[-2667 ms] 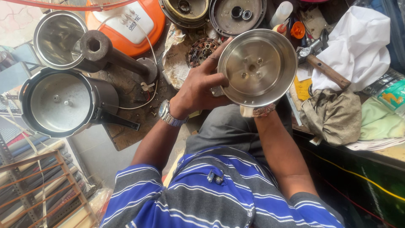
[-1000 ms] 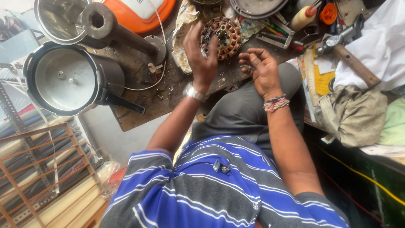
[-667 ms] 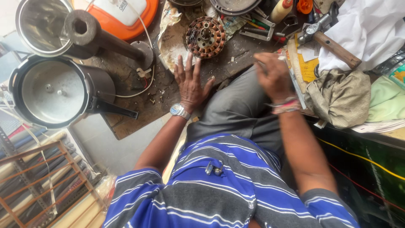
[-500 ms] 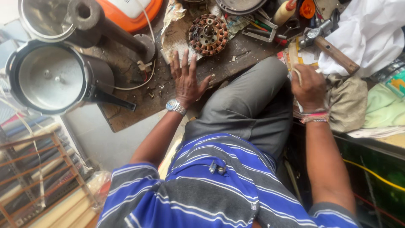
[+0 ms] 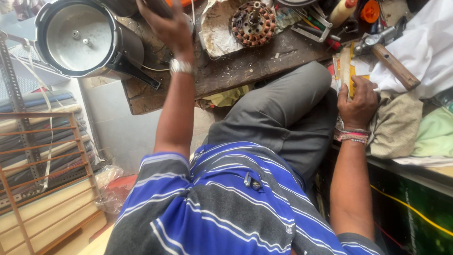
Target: The person disassembles a copper-wound electrical component, cleans it with a cloth, and then uses a hammer to tap it while seated on the floor. The person also handles a metal container and a cylindrical part during the process.
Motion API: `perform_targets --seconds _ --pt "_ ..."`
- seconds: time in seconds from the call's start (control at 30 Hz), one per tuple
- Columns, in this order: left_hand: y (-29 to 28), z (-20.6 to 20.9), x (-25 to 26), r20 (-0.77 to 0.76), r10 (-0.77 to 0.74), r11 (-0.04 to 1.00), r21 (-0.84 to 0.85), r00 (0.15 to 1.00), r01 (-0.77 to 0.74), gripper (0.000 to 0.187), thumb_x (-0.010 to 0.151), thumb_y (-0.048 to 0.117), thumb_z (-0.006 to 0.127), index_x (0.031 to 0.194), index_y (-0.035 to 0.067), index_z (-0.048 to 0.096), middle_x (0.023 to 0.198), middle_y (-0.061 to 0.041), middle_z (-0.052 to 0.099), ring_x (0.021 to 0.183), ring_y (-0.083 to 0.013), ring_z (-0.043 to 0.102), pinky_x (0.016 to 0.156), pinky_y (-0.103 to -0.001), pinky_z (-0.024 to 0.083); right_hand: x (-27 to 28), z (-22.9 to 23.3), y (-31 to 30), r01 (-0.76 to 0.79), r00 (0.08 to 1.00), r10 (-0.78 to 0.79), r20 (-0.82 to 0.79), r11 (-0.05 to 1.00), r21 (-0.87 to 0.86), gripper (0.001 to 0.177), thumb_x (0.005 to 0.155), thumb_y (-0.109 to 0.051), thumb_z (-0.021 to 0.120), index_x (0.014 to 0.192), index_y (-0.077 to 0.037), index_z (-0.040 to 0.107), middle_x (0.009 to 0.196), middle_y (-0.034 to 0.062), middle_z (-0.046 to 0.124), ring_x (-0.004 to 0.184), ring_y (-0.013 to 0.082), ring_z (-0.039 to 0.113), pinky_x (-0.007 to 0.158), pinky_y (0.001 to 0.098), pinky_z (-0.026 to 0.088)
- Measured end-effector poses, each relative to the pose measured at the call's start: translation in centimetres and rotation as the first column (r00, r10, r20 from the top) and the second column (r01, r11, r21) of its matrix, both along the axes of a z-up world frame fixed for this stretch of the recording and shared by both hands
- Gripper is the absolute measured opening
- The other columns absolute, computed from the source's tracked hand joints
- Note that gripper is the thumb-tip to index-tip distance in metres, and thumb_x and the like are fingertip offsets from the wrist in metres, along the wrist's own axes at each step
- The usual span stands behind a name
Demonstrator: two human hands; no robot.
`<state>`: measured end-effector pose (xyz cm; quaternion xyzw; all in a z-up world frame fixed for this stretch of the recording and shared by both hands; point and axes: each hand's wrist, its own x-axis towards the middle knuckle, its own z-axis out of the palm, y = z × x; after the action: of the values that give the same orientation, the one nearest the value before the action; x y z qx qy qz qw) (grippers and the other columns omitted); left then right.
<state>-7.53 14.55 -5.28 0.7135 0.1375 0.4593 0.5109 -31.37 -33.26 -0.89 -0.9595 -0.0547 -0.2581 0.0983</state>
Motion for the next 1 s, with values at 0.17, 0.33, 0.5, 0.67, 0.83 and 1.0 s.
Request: perform_targets --seconds 0.17,0.33,0.5,0.67,0.83,1.0 --pt "3.9 -2.3 6.2 0.059 0.095 0.983 -0.165 0.994 -0.085 0.026 0.083 0.026 0.076 0.092 0.002 0.069 0.08 -0.005 0.081 0.07 -0.016 0.074 0.071 -0.037 0.061 0.0 0.2 0.3 -0.001 1.0 0.001 0.012 1.0 -0.012 0.025 0.101 -0.013 0.077 0.122 -0.007 0.062 0.118 0.012 0.07 0.11 0.033 0.067 0.095 0.0448 0.054" --pt "4.4 -2.4 5.6 0.061 -0.019 0.992 -0.125 0.998 0.027 0.029 0.084 0.025 0.084 0.094 0.001 0.07 0.079 -0.008 0.078 0.07 -0.0166 0.073 0.073 -0.035 0.06 0.5 0.7 0.6 0.025 0.999 -0.025 -0.025 1.0 0.018 0.027 0.101 -0.013 0.076 0.123 -0.005 0.063 0.119 0.0136 0.069 0.11 0.0327 0.068 0.092 0.0435 0.054" --pt "4.1 -1.3 5.0 0.018 -0.011 0.996 -0.088 1.0 0.013 0.031 0.085 0.023 0.083 0.101 0.001 0.068 0.085 -0.005 0.079 0.075 -0.0158 0.076 0.076 -0.034 0.061 0.5 1.1 0.8 0.027 0.999 -0.027 -0.024 1.0 0.01 0.027 0.102 -0.012 0.075 0.124 -0.005 0.063 0.122 0.0129 0.069 0.114 0.0327 0.068 0.096 0.0434 0.055" --pt "4.1 -1.6 4.6 0.102 -0.06 0.99 -0.124 0.993 0.073 0.027 0.087 0.016 0.081 0.101 -0.002 0.066 0.084 -0.005 0.073 0.074 -0.0154 0.069 0.075 -0.034 0.058 0.5 1.9 1.3 0.023 0.998 -0.02 -0.055 0.998 0.057 0.023 0.1 -0.015 0.077 0.118 -0.005 0.067 0.126 0.0126 0.068 0.117 0.0321 0.066 0.099 0.0431 0.053" --pt "3.7 -1.2 3.6 0.036 -0.104 0.969 -0.222 0.994 0.11 0.022 0.093 0.007 0.082 0.085 -0.001 0.064 0.078 -0.006 0.067 0.07 -0.0143 0.061 0.07 -0.033 0.055 0.7 2.6 1.6 0.046 0.989 -0.065 -0.129 0.989 -0.141 0.029 0.095 -0.023 0.08 0.116 -0.006 0.069 0.134 0.0118 0.064 0.133 0.0329 0.054 0.113 0.0462 0.046" --pt "3.1 0.0 2.2 -0.029 -0.112 0.95 -0.296 0.993 0.098 0.019 0.088 0.008 0.081 0.083 0.001 0.064 0.077 -0.006 0.067 0.066 -0.0134 0.061 0.064 -0.032 0.055 1.3 2.2 1.4 0.084 0.967 -0.147 -0.208 0.956 -0.281 0.039 0.098 -0.039 0.077 0.12 -0.009 0.068 0.143 0.0112 0.06 0.141 0.0347 0.05 0.117 0.0482 0.042"
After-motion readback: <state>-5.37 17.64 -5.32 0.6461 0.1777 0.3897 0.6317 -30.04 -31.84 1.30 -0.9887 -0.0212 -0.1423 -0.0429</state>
